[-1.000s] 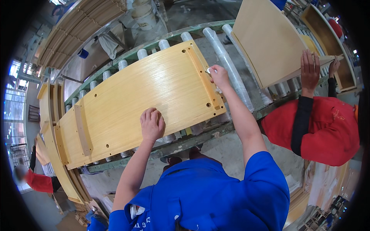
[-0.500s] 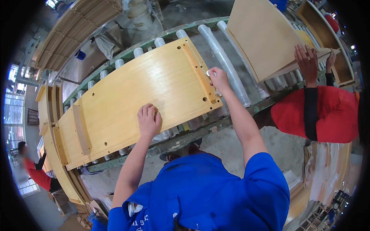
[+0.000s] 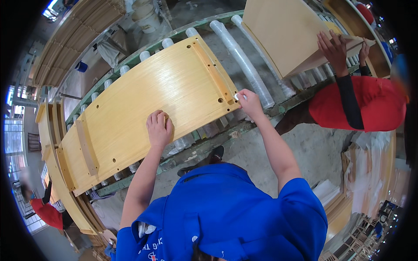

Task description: The person wipes the surface of a light-colored wooden furniture panel with a white cloth. The person moves along a roller conveyor, wiping different sections of the panel and then moving to a new panel on the floor to continue the wiping process.

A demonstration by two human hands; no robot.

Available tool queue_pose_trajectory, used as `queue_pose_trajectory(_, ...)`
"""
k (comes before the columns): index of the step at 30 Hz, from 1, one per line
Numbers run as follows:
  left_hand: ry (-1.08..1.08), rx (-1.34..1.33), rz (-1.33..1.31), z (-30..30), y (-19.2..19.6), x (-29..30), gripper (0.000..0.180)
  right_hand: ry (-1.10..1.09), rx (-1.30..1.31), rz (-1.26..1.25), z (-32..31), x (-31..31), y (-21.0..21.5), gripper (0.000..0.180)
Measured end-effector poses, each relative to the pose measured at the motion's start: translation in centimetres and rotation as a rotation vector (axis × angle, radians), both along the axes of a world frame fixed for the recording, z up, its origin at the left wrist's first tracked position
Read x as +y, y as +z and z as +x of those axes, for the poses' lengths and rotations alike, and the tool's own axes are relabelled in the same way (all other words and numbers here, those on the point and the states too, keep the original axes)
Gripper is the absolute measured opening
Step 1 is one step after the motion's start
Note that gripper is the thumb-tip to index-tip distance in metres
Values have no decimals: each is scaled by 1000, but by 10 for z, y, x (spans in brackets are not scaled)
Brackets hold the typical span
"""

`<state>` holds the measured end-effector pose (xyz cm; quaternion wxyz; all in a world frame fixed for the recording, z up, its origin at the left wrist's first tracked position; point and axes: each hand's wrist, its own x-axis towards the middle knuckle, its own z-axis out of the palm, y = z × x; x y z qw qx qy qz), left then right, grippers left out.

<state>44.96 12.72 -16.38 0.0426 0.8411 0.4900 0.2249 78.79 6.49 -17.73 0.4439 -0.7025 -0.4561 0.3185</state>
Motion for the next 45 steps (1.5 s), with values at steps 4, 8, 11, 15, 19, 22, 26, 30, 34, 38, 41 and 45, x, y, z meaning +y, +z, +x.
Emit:
queue_pose_trajectory(4,7,8,11,1,0,-1,18,-15,52,4,-2,-15,-1,18)
queue_pose_trajectory(8,6,6,9,0,-2,0,18,-32,37,1,-2,-21,2,17)
queue_pose_trajectory(11,3,-7,14,0,-2,0,18,-36,21,17,-2,-22,3,18)
queue_pose_trajectory(15,-1,7,33,-3,-3,0,18,-23,5,-32,-3,-20,3,19)
queue_pose_trajectory(19,0,-12,31,-2,1,-5,18,-22,-6,-35,-3,-22,1,18)
queue_pose_trajectory(22,-18,-52,36,0,2,-4,18,11,-173,-41,2,-26,-1,17)
queue_pose_trajectory(26,4,-131,51,-13,-8,-9,19,52,-255,-1,-10,-29,17,21)
queue_pose_trajectory(30,-55,-363,-231,-9,-11,-40,22,21,220,26,-58,-45,38,23)
queue_pose_trajectory(34,-255,-840,-851,-10,27,-99,25,137,646,14,-153,-63,38,25)
queue_pose_trajectory(38,-172,-911,-733,-69,48,-138,27,339,974,50,-278,-76,54,25)
queue_pose_trajectory(41,-37,-873,-580,-135,43,-164,25,400,1155,-88,-352,-93,75,26)
queue_pose_trajectory(45,137,-900,-679,-210,50,-209,27,591,1176,-169,-420,-124,65,31)
